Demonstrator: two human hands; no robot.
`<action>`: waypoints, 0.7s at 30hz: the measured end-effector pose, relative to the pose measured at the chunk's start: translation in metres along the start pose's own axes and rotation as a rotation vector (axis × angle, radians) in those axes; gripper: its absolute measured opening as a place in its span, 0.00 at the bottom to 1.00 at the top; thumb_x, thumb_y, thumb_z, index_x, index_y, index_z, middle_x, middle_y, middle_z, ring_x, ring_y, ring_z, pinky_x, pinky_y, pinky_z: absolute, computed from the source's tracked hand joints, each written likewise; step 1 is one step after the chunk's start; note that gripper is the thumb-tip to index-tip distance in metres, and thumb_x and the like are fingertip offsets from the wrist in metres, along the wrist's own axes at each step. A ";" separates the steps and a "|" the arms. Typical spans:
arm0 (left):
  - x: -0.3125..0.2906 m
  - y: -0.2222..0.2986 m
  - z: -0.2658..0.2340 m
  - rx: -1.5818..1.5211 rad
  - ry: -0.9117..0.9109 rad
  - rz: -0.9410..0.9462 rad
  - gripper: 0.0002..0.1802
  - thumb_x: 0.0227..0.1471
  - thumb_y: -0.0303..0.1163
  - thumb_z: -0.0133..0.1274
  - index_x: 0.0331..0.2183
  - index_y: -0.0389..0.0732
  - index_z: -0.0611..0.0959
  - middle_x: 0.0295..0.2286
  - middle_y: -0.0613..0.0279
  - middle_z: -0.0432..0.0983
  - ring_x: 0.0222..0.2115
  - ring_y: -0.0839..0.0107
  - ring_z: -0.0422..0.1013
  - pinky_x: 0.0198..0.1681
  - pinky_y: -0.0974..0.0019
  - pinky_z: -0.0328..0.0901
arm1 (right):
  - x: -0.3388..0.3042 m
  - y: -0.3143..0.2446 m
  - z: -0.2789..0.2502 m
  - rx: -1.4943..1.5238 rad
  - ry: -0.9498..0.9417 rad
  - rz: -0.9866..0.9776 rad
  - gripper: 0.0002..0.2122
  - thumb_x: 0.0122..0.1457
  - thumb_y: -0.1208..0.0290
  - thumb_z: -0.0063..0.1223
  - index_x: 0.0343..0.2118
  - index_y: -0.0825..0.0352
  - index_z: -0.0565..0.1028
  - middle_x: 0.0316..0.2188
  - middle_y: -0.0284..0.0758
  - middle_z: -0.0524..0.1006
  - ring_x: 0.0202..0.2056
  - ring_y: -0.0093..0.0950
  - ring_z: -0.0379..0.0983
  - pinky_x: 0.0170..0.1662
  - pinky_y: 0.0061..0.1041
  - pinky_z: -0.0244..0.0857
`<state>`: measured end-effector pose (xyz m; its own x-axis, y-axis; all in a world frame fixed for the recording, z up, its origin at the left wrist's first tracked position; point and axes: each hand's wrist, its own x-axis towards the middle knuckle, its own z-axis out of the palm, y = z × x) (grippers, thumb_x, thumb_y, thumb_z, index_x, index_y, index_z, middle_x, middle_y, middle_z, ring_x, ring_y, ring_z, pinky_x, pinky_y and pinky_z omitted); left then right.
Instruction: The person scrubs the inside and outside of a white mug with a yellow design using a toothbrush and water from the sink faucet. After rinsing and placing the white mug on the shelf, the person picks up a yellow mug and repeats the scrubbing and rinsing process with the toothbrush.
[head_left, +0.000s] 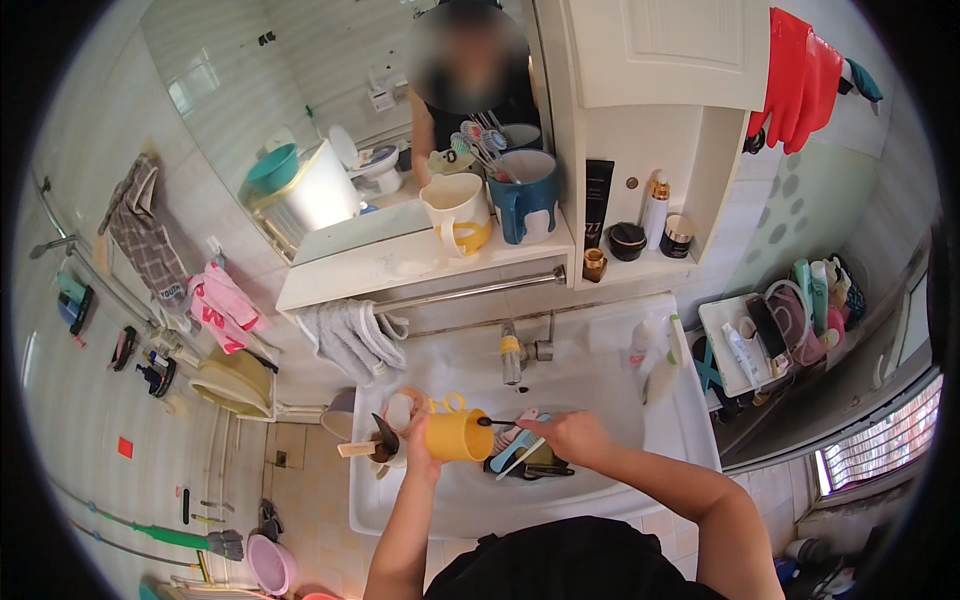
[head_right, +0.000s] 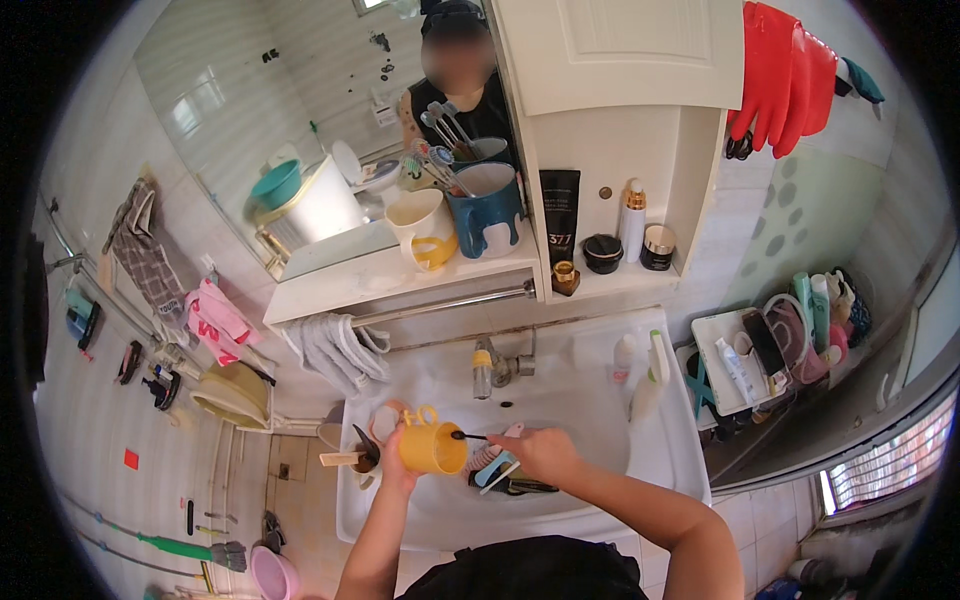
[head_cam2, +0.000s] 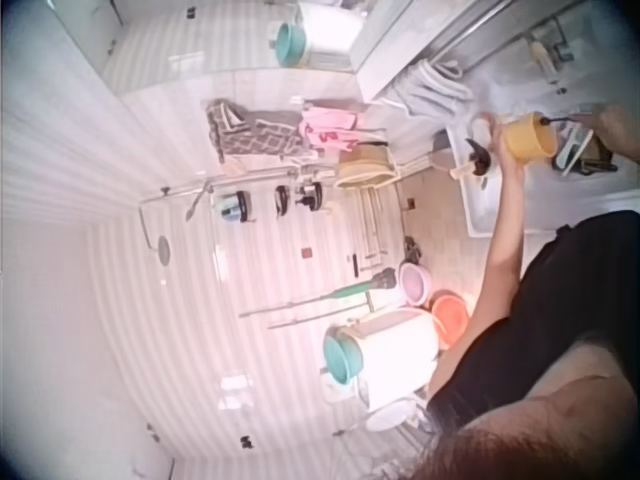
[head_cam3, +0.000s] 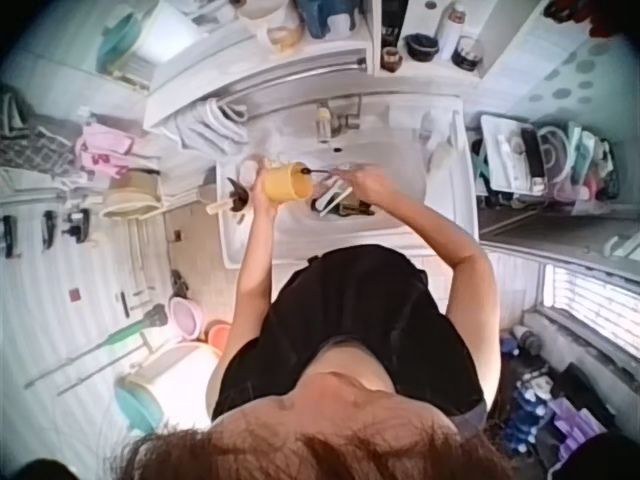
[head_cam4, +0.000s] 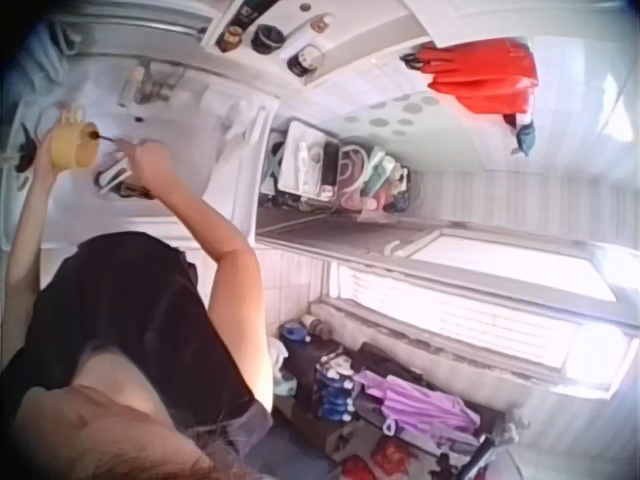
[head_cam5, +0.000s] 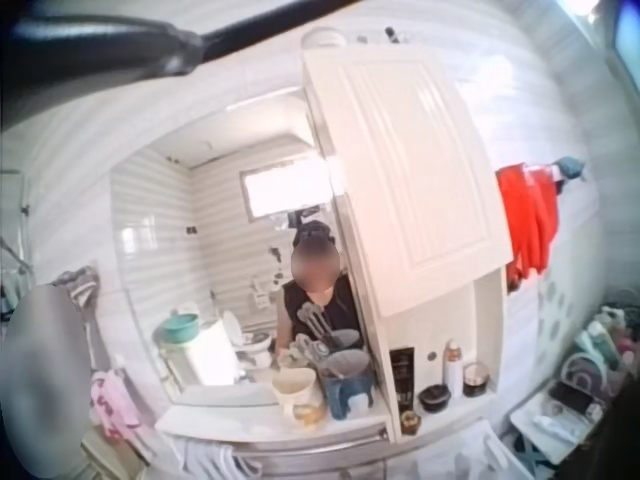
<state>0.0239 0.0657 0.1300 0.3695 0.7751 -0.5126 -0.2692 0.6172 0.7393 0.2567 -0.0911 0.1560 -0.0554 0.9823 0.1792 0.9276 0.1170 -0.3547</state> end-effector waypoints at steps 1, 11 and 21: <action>-0.003 0.004 0.003 -0.001 -0.006 -0.046 0.20 0.51 0.49 0.45 0.40 0.45 0.73 0.36 0.65 0.72 0.37 0.71 0.70 0.36 0.63 0.66 | -0.001 -0.005 -0.003 0.015 0.039 -0.023 0.19 0.48 0.71 0.47 0.46 0.47 0.72 0.18 0.35 0.74 0.18 0.35 0.72 0.19 0.34 0.64; -0.004 0.008 0.004 0.177 -0.064 -0.186 0.27 0.50 0.55 0.41 0.44 0.45 0.72 0.39 0.60 0.72 0.40 0.58 0.70 0.38 0.47 0.65 | 0.008 -0.015 -0.011 -0.027 -0.112 -0.083 0.20 0.46 0.71 0.49 0.45 0.50 0.72 0.20 0.35 0.74 0.20 0.35 0.72 0.21 0.34 0.66; -0.014 0.023 0.020 0.141 -0.242 -0.424 0.39 0.47 0.67 0.37 0.49 0.46 0.68 0.46 0.57 0.67 0.46 0.51 0.66 0.45 0.36 0.58 | 0.026 -0.049 0.019 0.046 -0.004 -0.041 0.11 0.53 0.59 0.48 0.39 0.52 0.74 0.14 0.35 0.71 0.17 0.33 0.71 0.19 0.33 0.63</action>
<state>0.0300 0.0662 0.1624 0.6200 0.3963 -0.6772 0.0658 0.8337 0.5482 0.2031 -0.0687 0.1607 -0.0945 0.9772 0.1903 0.9065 0.1635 -0.3892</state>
